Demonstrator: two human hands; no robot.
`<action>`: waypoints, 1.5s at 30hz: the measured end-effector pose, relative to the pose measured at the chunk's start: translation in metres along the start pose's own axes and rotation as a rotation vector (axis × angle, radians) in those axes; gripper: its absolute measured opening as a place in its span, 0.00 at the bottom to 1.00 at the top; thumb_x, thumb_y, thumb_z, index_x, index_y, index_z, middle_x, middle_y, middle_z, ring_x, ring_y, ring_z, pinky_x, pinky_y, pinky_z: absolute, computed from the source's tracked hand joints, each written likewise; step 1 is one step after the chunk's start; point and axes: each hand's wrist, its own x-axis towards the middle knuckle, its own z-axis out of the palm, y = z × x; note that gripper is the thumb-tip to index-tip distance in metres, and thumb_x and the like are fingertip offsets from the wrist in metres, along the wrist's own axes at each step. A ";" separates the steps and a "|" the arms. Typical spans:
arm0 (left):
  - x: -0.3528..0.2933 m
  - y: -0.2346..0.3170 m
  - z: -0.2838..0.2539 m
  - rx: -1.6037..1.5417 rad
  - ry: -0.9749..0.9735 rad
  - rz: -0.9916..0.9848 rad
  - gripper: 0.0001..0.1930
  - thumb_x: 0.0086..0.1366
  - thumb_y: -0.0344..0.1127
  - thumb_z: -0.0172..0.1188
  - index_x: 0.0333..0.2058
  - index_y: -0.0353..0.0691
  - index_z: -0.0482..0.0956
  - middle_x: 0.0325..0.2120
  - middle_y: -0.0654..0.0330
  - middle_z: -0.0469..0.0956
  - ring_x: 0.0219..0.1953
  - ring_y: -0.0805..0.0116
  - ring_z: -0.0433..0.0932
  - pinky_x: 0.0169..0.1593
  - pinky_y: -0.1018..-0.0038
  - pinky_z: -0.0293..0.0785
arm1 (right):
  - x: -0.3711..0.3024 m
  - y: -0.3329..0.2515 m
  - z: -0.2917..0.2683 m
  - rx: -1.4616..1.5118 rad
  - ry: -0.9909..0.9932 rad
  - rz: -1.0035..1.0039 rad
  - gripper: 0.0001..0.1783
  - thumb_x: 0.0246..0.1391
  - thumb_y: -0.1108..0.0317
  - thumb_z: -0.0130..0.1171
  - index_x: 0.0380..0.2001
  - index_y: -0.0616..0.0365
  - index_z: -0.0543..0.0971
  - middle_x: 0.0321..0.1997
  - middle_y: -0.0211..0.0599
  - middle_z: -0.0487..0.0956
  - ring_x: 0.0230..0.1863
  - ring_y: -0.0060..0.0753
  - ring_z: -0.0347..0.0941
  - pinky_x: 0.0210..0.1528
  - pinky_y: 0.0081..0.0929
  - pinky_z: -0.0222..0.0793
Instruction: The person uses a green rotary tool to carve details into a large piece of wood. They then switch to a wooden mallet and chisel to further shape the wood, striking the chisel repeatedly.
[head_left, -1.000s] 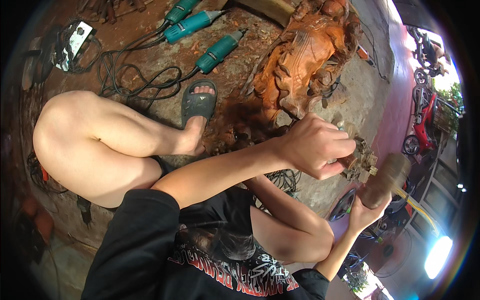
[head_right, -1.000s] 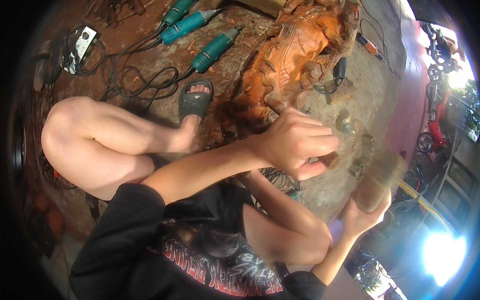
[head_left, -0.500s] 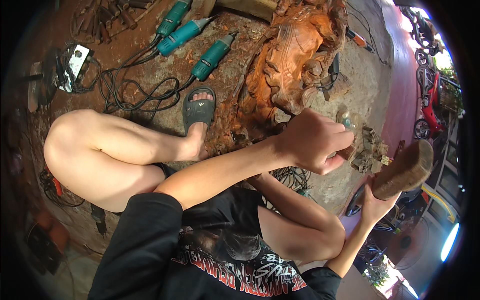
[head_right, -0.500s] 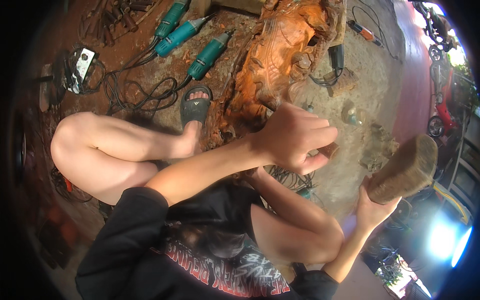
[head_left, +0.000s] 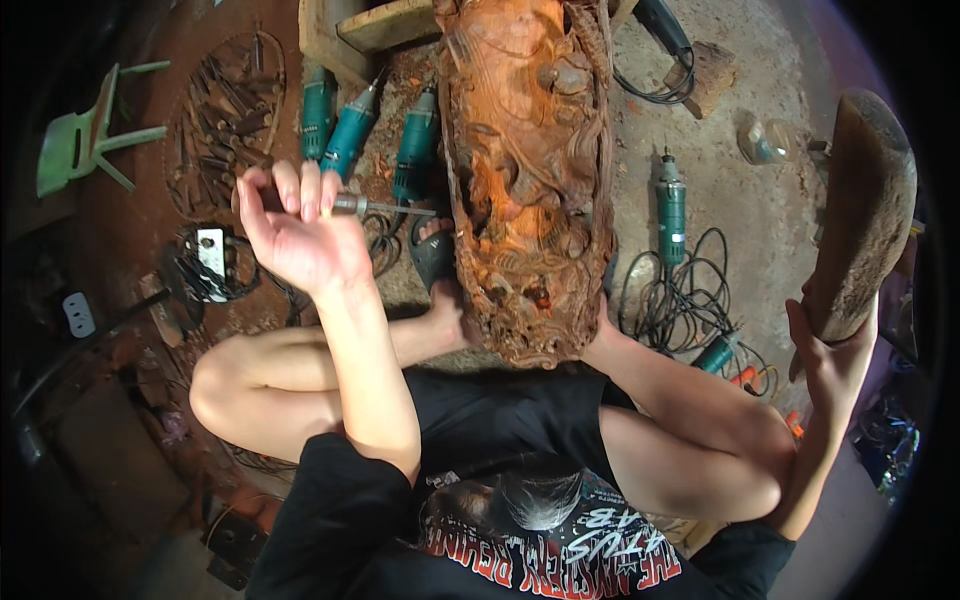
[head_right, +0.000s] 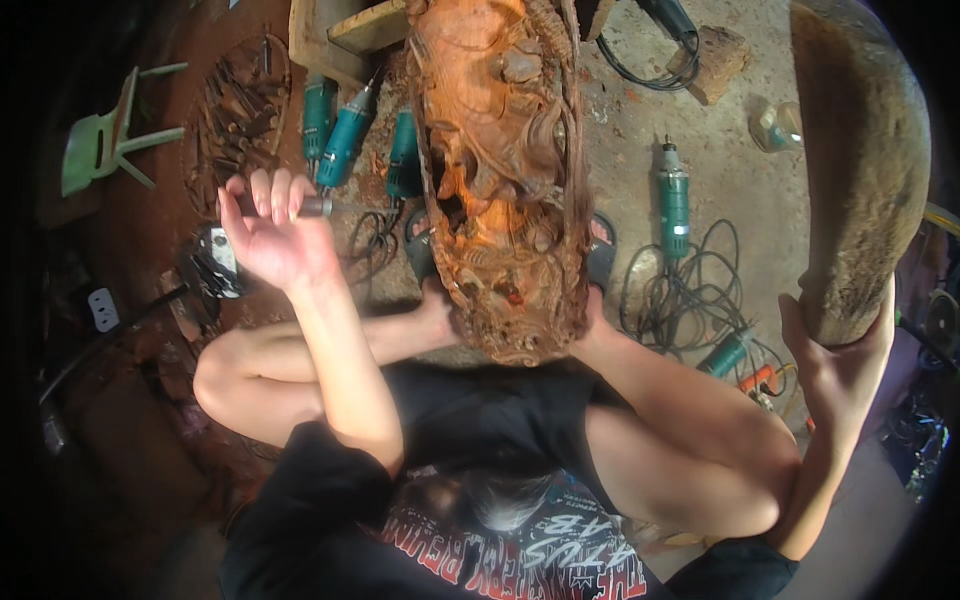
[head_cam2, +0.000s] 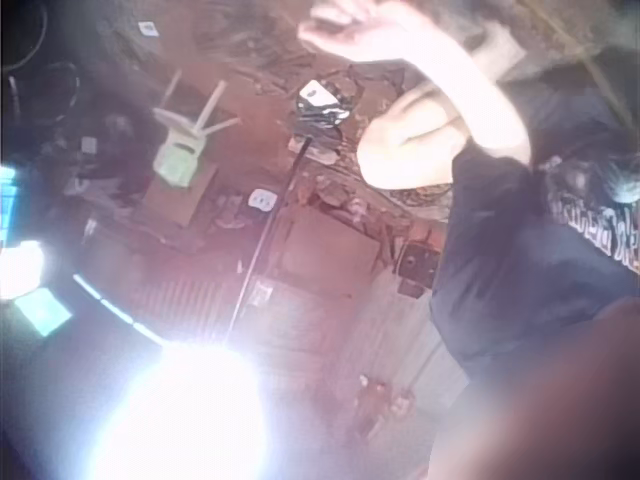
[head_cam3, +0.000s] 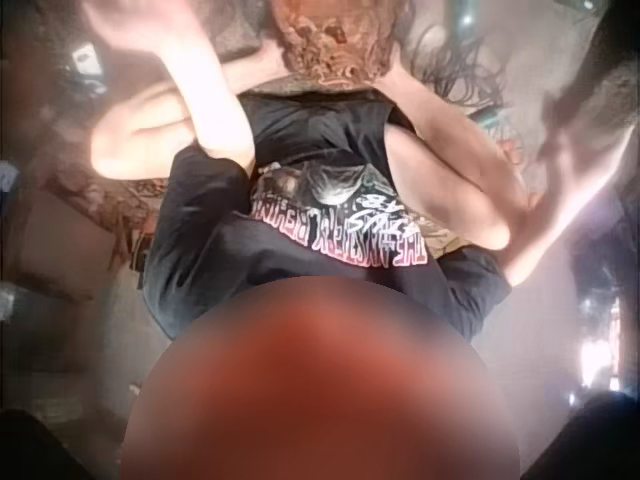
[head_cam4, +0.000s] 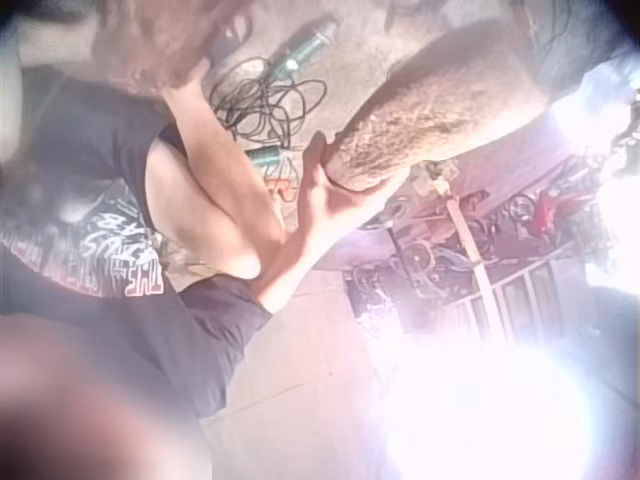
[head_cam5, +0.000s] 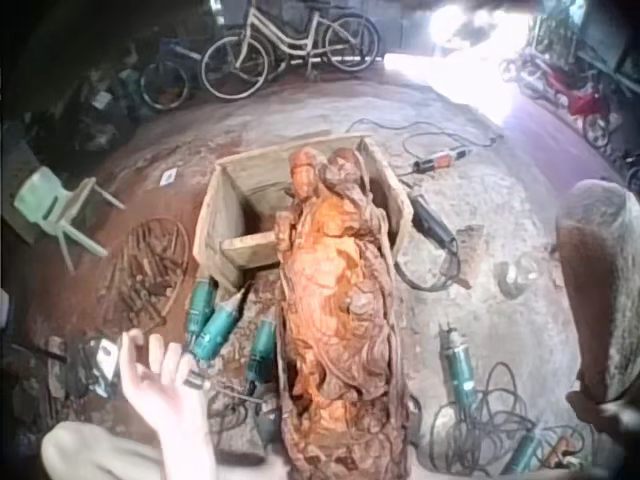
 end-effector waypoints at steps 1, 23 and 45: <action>-0.002 0.008 -0.002 0.024 -0.050 0.002 0.13 0.78 0.42 0.52 0.39 0.40 0.79 0.19 0.68 0.59 0.20 0.76 0.58 0.26 0.76 0.59 | 0.004 0.016 0.006 0.065 -0.029 0.037 0.29 0.46 0.79 0.72 0.52 0.60 0.74 0.41 0.32 0.80 0.41 0.22 0.76 0.45 0.23 0.73; 0.004 -0.033 0.059 0.431 -0.098 0.001 0.27 0.79 0.49 0.51 0.19 0.50 0.58 0.13 0.71 0.54 0.12 0.79 0.50 0.18 0.79 0.50 | 0.043 0.091 0.029 0.033 -0.125 0.219 0.50 0.44 0.76 0.77 0.71 0.58 0.66 0.40 0.29 0.78 0.40 0.20 0.75 0.43 0.21 0.74; -0.047 -0.067 0.065 0.359 -0.304 0.067 0.20 0.76 0.33 0.55 0.22 0.43 0.61 0.14 0.67 0.62 0.15 0.79 0.57 0.19 0.77 0.51 | 0.018 -0.080 0.016 -0.324 -0.002 -0.414 0.39 0.40 0.83 0.70 0.61 0.57 0.76 0.58 0.45 0.83 0.59 0.47 0.81 0.62 0.37 0.74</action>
